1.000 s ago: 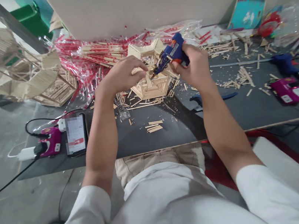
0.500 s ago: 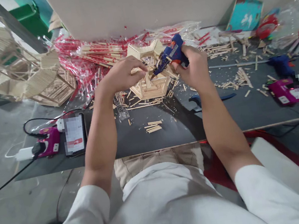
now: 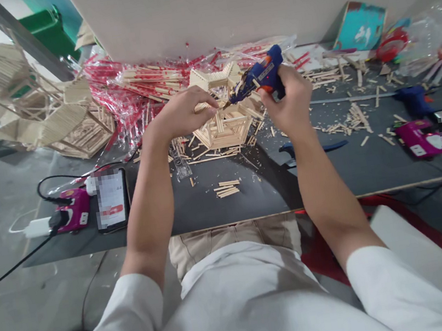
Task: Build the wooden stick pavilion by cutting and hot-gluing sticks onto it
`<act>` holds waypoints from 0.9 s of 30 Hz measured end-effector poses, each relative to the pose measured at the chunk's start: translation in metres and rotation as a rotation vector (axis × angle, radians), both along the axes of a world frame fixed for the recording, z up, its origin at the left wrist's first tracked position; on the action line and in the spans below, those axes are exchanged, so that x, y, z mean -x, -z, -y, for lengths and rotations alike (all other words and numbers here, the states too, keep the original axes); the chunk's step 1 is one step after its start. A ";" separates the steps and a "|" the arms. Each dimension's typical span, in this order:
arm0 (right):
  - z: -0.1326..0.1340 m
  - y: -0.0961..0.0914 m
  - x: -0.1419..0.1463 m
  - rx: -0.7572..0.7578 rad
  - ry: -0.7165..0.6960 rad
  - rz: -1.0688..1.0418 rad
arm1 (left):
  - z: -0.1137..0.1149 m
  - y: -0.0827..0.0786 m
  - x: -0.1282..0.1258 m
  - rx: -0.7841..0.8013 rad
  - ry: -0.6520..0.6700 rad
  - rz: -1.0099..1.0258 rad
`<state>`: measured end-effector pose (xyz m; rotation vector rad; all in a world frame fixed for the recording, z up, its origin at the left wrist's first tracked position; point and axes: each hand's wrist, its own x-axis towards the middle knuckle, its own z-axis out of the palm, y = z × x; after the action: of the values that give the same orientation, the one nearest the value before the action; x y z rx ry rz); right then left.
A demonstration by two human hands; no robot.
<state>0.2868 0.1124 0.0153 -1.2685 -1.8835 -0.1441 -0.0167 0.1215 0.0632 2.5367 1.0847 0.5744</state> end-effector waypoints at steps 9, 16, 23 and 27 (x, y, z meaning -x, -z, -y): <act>-0.005 0.005 -0.003 0.019 0.025 0.025 | 0.002 -0.002 -0.002 0.001 0.002 -0.013; -0.005 0.006 -0.001 0.102 0.020 0.011 | 0.003 -0.002 -0.002 -0.016 -0.003 -0.020; -0.006 0.008 -0.001 0.067 0.013 0.049 | 0.000 -0.001 -0.001 -0.010 0.020 0.003; -0.005 0.008 -0.001 0.066 0.004 0.034 | 0.001 0.000 -0.002 -0.007 0.018 0.017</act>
<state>0.2875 0.1175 0.0077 -1.3218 -1.9283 -0.1069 -0.0149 0.1200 0.0636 2.5401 1.0546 0.5946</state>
